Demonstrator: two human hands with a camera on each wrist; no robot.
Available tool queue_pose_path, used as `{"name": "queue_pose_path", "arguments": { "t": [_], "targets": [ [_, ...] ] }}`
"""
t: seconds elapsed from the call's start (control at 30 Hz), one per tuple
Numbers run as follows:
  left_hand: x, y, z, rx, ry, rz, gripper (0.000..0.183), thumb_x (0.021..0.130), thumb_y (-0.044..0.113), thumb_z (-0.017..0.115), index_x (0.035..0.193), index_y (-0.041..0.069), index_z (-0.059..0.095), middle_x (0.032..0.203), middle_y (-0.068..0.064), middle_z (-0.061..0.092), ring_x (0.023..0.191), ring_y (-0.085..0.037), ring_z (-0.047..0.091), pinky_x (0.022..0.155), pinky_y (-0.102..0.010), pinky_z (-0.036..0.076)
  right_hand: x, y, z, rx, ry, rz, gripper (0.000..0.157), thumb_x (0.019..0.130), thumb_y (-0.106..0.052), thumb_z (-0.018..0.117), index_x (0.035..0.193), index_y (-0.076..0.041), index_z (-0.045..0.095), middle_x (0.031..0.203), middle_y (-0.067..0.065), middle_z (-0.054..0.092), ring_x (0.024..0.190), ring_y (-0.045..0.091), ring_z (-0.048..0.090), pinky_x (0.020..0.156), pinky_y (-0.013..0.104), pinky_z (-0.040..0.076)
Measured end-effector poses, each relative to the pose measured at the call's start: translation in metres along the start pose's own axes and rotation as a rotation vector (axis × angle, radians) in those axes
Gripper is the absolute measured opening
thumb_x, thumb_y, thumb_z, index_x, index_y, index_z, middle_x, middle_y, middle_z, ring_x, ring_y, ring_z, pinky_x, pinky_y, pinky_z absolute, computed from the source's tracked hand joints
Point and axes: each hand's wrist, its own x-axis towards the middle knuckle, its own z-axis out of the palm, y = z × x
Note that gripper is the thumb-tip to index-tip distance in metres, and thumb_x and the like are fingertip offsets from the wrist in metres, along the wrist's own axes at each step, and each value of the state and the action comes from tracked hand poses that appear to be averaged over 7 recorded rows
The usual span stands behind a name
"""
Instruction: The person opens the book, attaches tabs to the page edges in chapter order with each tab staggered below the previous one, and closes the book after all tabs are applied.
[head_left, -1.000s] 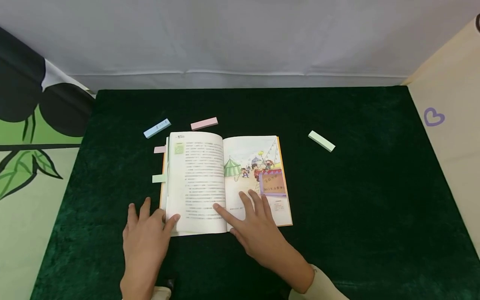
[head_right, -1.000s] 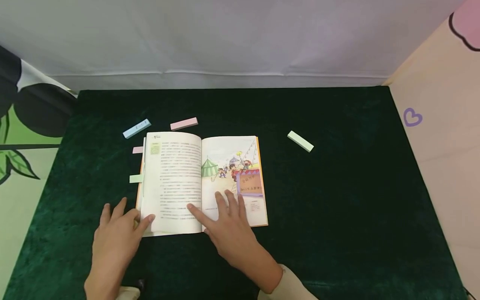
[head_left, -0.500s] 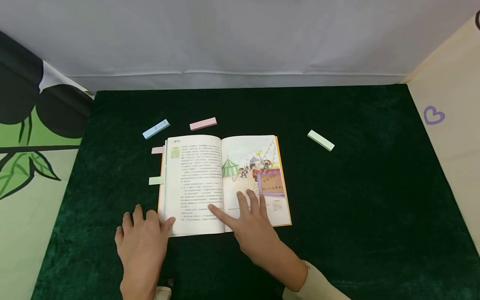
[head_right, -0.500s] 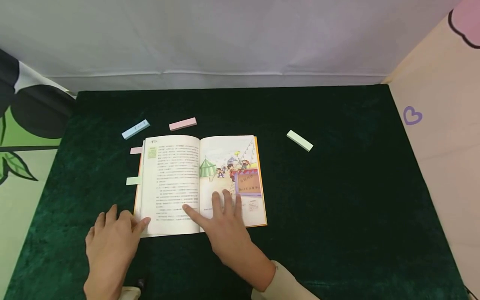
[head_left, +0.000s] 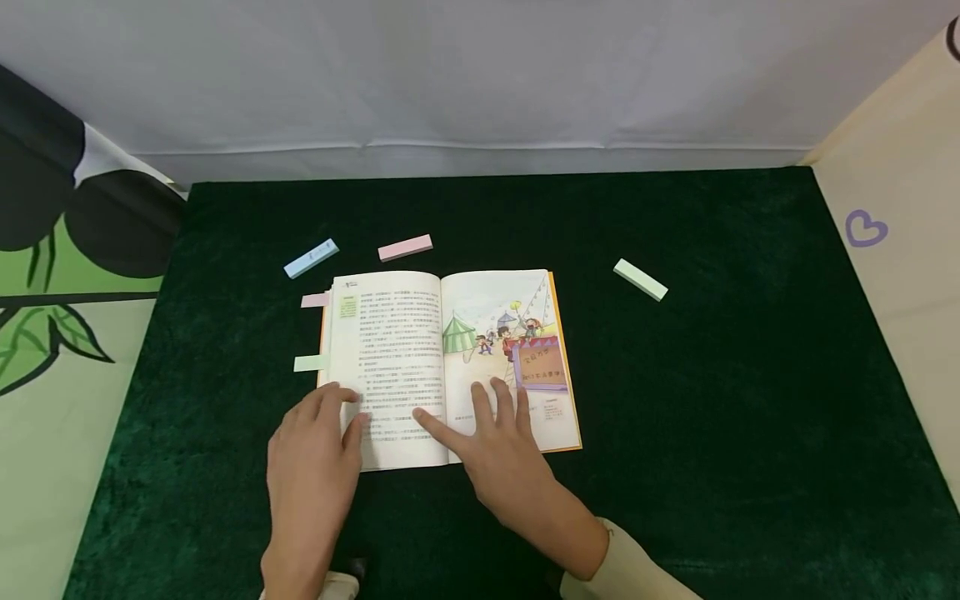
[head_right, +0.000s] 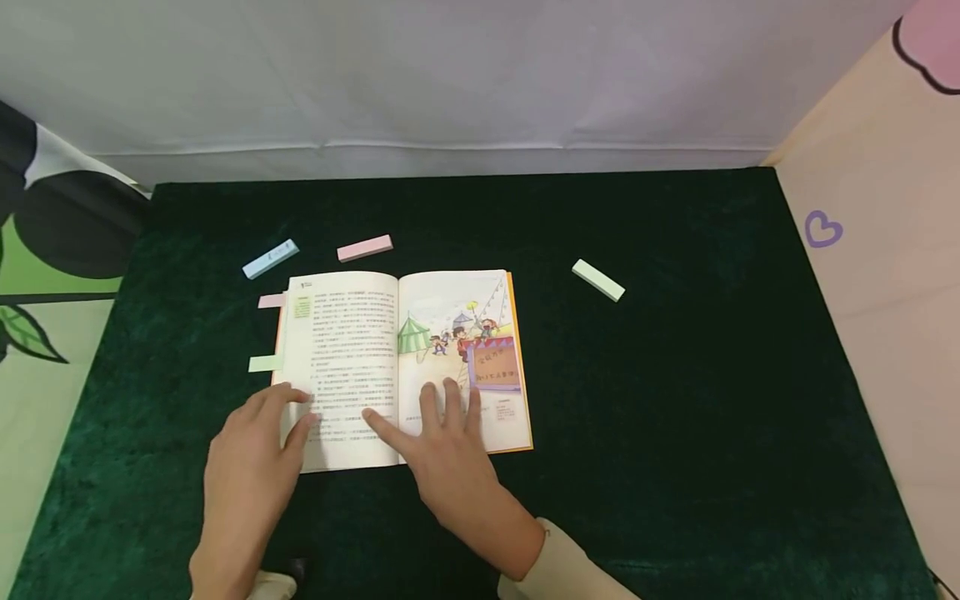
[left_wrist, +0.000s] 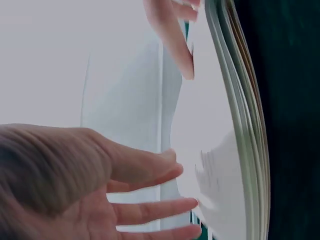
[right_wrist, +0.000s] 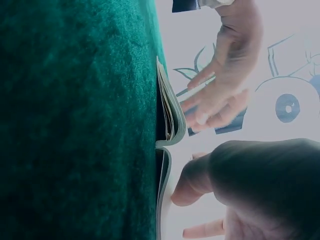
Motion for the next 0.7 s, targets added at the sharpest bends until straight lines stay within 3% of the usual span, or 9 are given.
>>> {"name": "queue_pose_path", "arguments": {
  "t": [0.13, 0.33, 0.47, 0.7],
  "targets": [
    [0.003, 0.009, 0.004, -0.086, 0.001, 0.123, 0.023, 0.1, 0.006, 0.067, 0.122, 0.004, 0.069, 0.145, -0.023, 0.06, 0.135, -0.049, 0.052, 0.11, -0.07, 0.039, 0.0, 0.0, 0.0, -0.006, -0.004, 0.0, 0.09, 0.092, -0.024, 0.081, 0.161, -0.048, 0.029, 0.149, 0.025, 0.04, 0.14, 0.051, 0.038, 0.11, 0.073, 0.041],
    [0.012, 0.016, 0.011, -0.208, -0.029, 0.288, 0.028, 0.104, -0.001, 0.055, 0.126, 0.008, 0.07, 0.149, -0.015, 0.059, 0.144, -0.041, 0.046, 0.119, -0.064, 0.035, 0.0, 0.0, -0.003, -0.001, -0.019, 0.0, 0.088, 0.093, -0.025, 0.08, 0.161, -0.049, 0.03, 0.15, 0.024, 0.039, 0.141, 0.05, 0.038, 0.111, 0.074, 0.04],
    [0.014, 0.02, 0.013, -0.201, -0.089, 0.315, 0.032, 0.104, 0.003, 0.056, 0.133, 0.011, 0.068, 0.153, -0.013, 0.056, 0.148, -0.041, 0.041, 0.122, -0.063, 0.032, -0.001, 0.0, -0.006, 0.005, -0.023, -0.008, 0.085, 0.093, -0.026, 0.08, 0.161, -0.048, 0.032, 0.151, 0.024, 0.038, 0.141, 0.05, 0.037, 0.112, 0.074, 0.039],
    [0.017, 0.026, 0.008, -0.139, -0.162, 0.299, 0.035, 0.103, 0.005, 0.061, 0.135, 0.017, 0.069, 0.155, -0.014, 0.052, 0.148, -0.041, 0.04, 0.122, -0.062, 0.033, -0.004, 0.002, -0.014, 0.016, -0.02, -0.024, 0.084, 0.093, -0.025, 0.08, 0.16, -0.047, 0.034, 0.153, 0.025, 0.037, 0.141, 0.05, 0.037, 0.112, 0.073, 0.04]
  ]
}}
